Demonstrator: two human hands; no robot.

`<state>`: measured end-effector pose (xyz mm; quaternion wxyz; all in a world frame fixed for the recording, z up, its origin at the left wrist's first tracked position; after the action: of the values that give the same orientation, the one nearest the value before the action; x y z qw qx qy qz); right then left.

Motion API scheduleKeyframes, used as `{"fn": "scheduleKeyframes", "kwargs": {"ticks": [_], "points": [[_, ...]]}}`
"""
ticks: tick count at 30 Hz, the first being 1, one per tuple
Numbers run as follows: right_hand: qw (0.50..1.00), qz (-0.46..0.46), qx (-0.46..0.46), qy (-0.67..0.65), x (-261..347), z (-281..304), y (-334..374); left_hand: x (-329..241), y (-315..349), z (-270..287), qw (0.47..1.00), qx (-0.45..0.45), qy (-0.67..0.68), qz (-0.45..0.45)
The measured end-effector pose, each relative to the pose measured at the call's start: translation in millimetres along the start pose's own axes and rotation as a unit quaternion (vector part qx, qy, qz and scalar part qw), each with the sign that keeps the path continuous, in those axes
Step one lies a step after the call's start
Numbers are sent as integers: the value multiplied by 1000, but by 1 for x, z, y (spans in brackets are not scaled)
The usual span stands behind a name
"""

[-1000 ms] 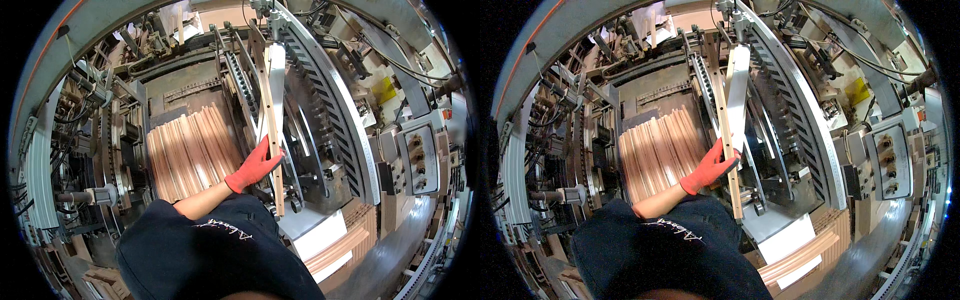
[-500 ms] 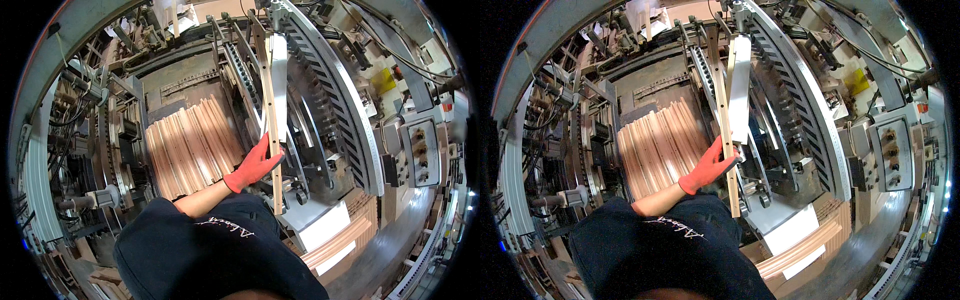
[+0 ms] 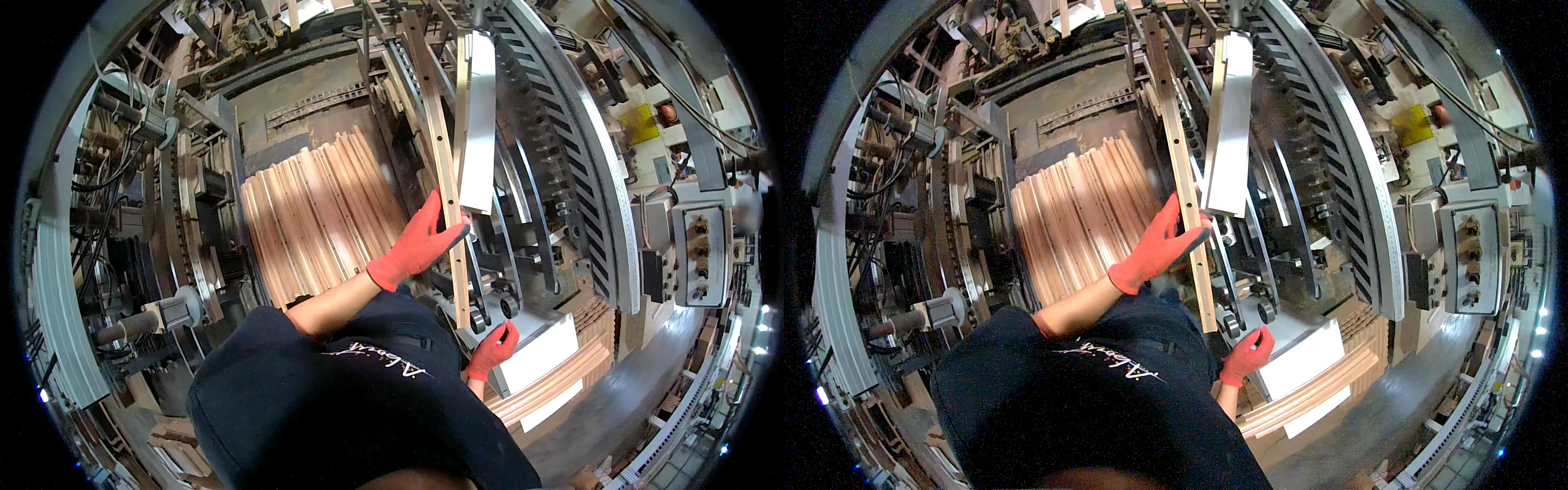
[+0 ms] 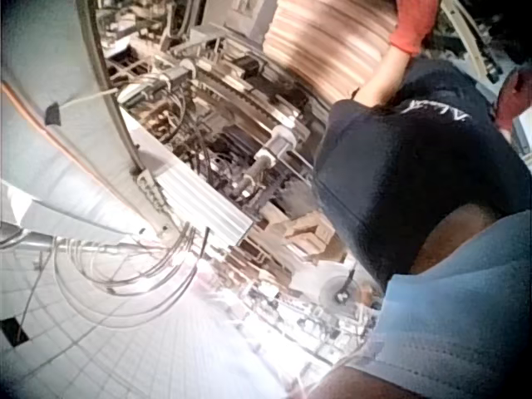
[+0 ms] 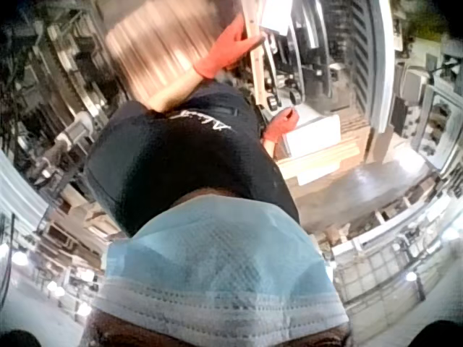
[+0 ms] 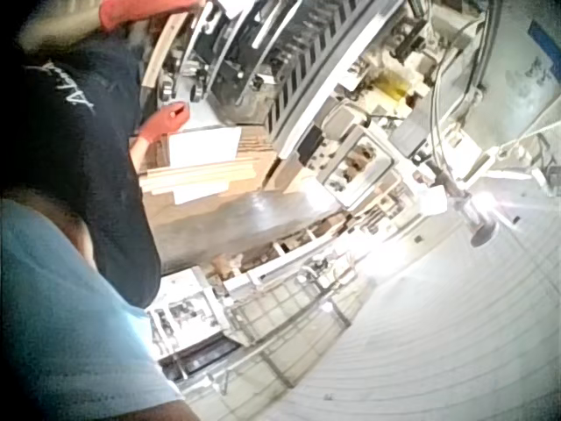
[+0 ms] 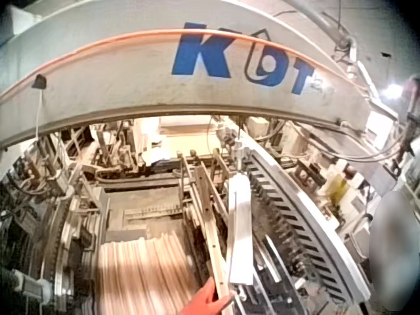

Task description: The person picks up curved wooden slats, inserts them into an industrial wood-shaping machine, and operates the machine's control levers by hand before removing each slat.

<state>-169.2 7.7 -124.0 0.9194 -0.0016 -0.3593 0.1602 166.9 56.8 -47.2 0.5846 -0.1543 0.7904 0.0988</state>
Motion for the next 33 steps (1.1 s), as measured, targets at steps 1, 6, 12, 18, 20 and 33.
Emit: {"fn": "scheduleKeyframes", "kwargs": {"ticks": [1, 6, 12, 18, 20, 33], "points": [[1000, 7, 19, -8, 8, -5, -8, 0, 2, 4, 1000, 0, 9, -9], [996, 62, 56, -34, 30, -29, -30, -9, 14, 21, 999, -38, -29, -6], [991, 86, 101, 1, 32, -47, -36, -22, 23, 97, 877, -251, -408, 46], [991, 95, 92, 23, 35, -47, -42, 5, 64, 245, 706, -372, -572, 190], [991, 95, 90, 21, 31, -50, -37, 30, 80, 267, 754, -342, -513, 227], [983, 19, 184, 7, 15, -51, -38, 231, 225, 310, 716, -429, -326, 444]]}}
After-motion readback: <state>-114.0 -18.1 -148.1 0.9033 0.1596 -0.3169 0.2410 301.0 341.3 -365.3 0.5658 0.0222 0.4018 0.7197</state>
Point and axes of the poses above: each hand's wrist, its own y-axis away from the middle knuckle, its own z-axis out of the back of the hand, x = y × z, the point moved 6 cm from there along -y, towards the middle knuckle, and after that the axes turned 14 degrees about x, right-handed, at the moved point
